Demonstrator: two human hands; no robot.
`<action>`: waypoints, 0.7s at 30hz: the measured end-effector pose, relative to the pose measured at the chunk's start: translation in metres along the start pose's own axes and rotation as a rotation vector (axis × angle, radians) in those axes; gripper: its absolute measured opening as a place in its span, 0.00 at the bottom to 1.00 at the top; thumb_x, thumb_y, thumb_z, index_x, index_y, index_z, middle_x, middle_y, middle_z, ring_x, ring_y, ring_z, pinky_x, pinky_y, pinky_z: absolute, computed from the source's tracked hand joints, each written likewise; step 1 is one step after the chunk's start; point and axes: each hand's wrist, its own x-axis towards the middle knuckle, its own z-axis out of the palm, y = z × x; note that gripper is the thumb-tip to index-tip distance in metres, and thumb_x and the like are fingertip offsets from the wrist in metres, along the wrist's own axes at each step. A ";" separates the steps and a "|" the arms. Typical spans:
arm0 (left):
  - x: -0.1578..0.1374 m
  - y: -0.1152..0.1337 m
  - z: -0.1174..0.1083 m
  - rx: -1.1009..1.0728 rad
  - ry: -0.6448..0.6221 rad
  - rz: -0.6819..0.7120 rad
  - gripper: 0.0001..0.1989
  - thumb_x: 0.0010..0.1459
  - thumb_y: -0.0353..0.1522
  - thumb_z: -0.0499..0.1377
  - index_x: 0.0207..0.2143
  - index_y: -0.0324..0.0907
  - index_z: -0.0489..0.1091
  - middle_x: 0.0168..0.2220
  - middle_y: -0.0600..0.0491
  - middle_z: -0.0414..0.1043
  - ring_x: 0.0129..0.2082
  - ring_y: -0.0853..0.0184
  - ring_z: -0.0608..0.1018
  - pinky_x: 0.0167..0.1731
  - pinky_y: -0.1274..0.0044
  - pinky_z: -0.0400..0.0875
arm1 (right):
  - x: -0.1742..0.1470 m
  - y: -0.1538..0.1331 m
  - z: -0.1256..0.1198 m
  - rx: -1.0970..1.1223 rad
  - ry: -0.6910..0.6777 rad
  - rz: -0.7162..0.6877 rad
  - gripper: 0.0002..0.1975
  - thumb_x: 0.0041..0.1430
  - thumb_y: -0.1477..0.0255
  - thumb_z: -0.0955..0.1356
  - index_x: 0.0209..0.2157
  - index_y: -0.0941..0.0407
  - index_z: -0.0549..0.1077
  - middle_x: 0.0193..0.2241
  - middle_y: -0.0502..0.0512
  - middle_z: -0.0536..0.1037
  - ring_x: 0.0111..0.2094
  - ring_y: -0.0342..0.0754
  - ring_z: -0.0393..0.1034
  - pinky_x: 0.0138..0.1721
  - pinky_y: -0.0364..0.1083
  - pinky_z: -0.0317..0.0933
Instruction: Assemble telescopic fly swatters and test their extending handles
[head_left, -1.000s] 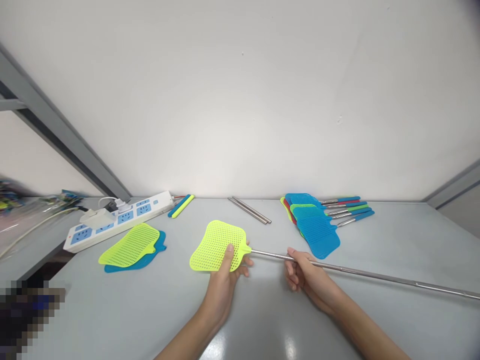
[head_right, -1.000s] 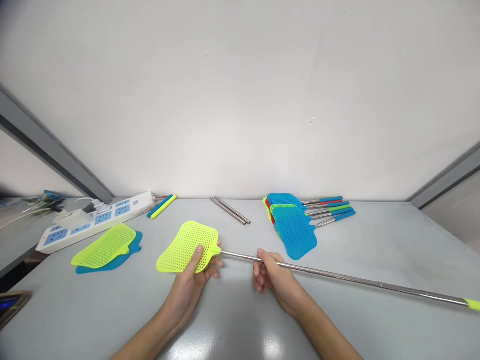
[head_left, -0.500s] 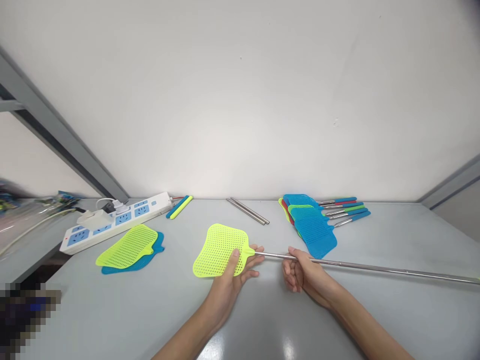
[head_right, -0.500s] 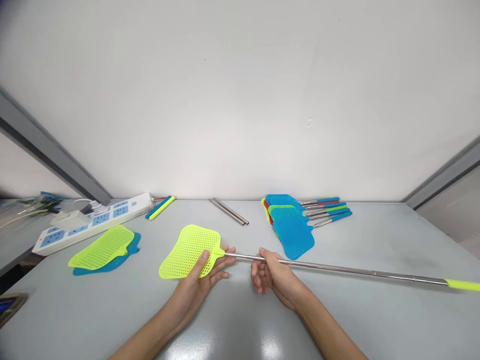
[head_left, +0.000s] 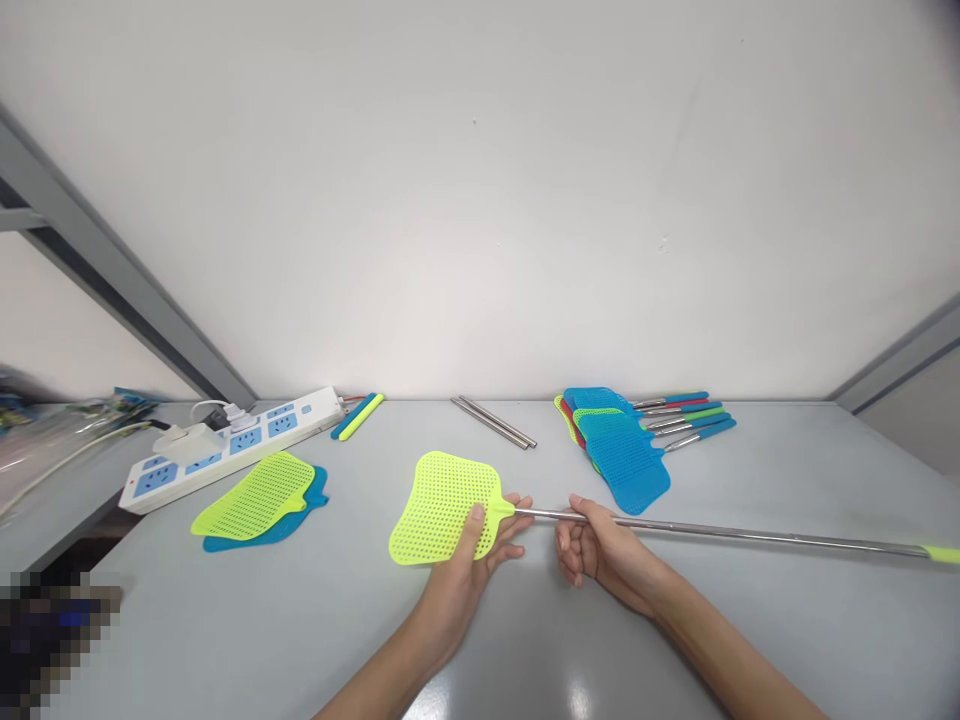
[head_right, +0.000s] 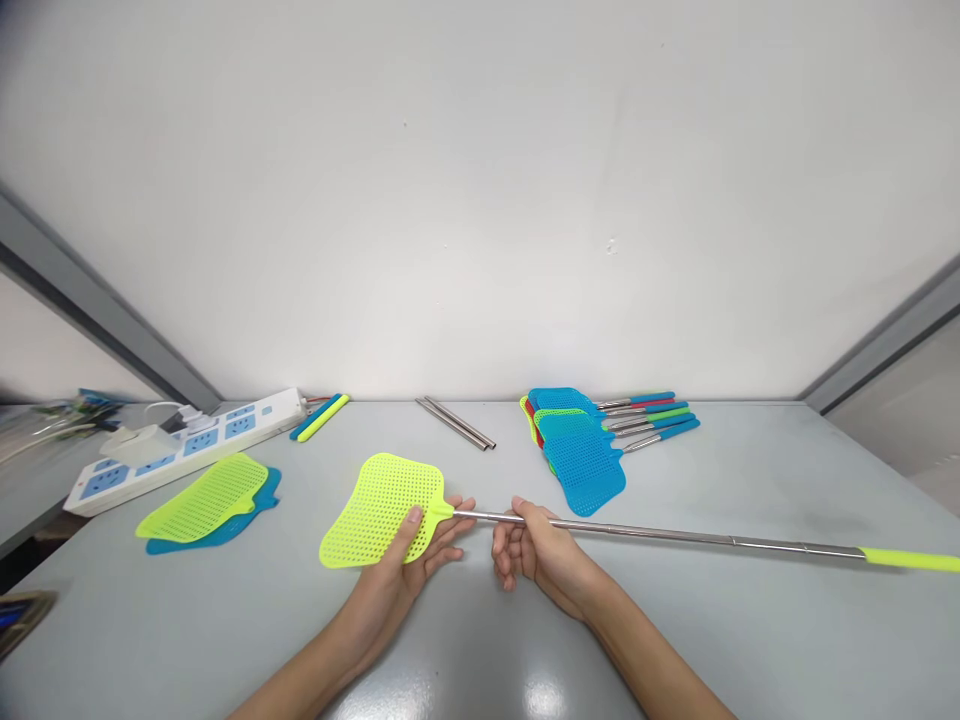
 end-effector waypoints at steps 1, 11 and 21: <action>0.000 0.000 0.000 -0.006 0.001 -0.004 0.19 0.58 0.40 0.44 0.46 0.40 0.64 0.51 0.45 0.61 0.52 0.57 0.62 0.47 0.67 0.58 | 0.000 0.000 0.000 0.003 0.004 0.001 0.24 0.55 0.59 0.55 0.18 0.61 0.66 0.12 0.51 0.65 0.15 0.41 0.60 0.21 0.42 0.52; -0.001 -0.005 0.002 -0.069 0.012 0.033 0.18 0.58 0.37 0.46 0.47 0.39 0.63 0.52 0.49 0.61 0.53 0.63 0.59 0.54 0.70 0.51 | 0.002 0.002 0.001 0.019 -0.007 0.003 0.25 0.55 0.59 0.54 0.18 0.61 0.67 0.12 0.53 0.66 0.16 0.42 0.60 0.21 0.42 0.52; -0.004 -0.011 0.001 0.184 0.108 0.053 0.21 0.55 0.41 0.47 0.49 0.44 0.62 0.53 0.53 0.58 0.56 0.61 0.53 0.55 0.68 0.42 | -0.001 0.004 0.007 0.059 -0.025 0.031 0.25 0.56 0.60 0.54 0.17 0.61 0.66 0.12 0.52 0.65 0.15 0.42 0.60 0.21 0.42 0.52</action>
